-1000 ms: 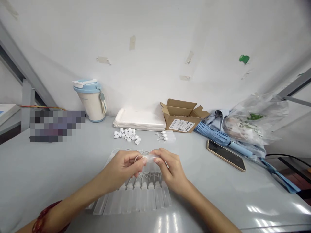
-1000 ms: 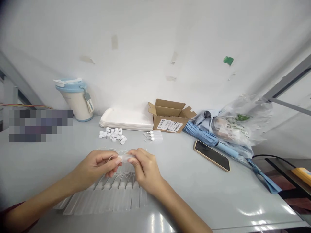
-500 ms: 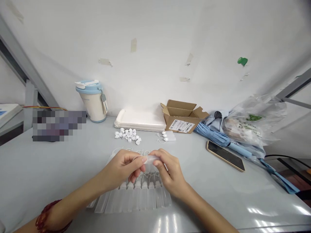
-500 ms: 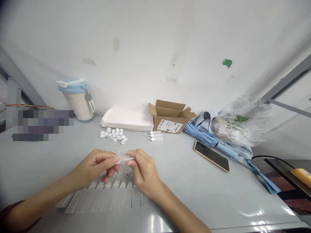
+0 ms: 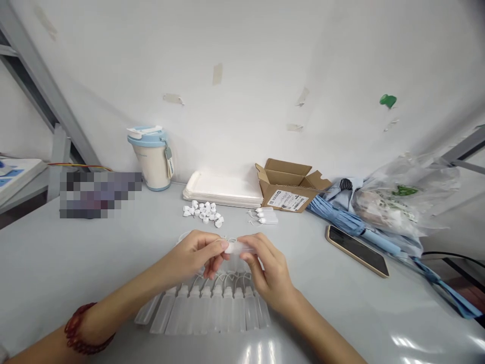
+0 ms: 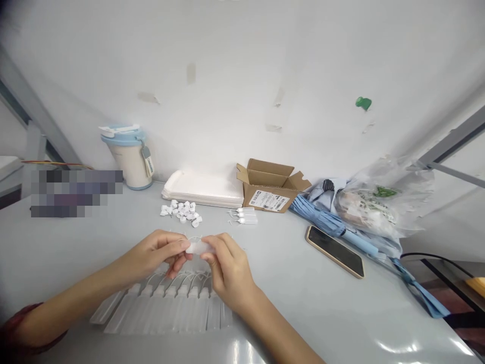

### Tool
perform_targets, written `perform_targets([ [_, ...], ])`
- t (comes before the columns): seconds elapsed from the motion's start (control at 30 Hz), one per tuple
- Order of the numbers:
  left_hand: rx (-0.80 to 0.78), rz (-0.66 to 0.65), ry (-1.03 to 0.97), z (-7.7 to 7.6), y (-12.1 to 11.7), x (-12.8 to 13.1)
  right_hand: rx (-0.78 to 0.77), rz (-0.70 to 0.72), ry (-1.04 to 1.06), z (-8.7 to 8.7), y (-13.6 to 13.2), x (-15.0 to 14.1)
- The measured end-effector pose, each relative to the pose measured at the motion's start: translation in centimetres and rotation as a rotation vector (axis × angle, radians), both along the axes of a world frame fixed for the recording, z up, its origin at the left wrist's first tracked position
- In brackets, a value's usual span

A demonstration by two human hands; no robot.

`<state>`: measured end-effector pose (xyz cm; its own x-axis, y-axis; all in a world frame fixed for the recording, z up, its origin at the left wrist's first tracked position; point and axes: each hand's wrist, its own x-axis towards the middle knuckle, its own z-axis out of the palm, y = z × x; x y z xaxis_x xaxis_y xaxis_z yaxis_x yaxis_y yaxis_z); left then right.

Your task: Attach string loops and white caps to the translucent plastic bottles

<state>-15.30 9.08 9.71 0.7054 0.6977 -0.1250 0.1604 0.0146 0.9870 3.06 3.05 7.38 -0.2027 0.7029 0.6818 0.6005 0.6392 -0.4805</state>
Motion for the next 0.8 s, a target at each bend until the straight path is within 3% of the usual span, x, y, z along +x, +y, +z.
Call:
perform_targets([
  [0.13, 0.031, 0.005, -0.003, -0.1, -0.1, 0.1, -0.026, 0.012, -0.007, 0.1, -0.1, 0.0],
  [0.33, 0.163, 0.025, 0.061, -0.3, -0.6, 0.1, -0.426, 0.072, 0.231, 0.9, -0.2, 0.1],
  [0.53, 0.478, 0.067, 0.164, -0.5, -0.6, 0.2, -0.835, 0.149, 0.511, 0.3, 0.6, 0.3],
  [0.67, 0.534, 0.081, 0.182, -0.7, -0.3, 0.3, -0.839, 0.146, 0.508, 0.6, 1.0, 0.9],
  [0.8, 0.548, 0.241, 0.19, -0.7, 0.7, -0.2, -0.659, -0.018, 0.404, 1.1, 1.9, 3.2],
])
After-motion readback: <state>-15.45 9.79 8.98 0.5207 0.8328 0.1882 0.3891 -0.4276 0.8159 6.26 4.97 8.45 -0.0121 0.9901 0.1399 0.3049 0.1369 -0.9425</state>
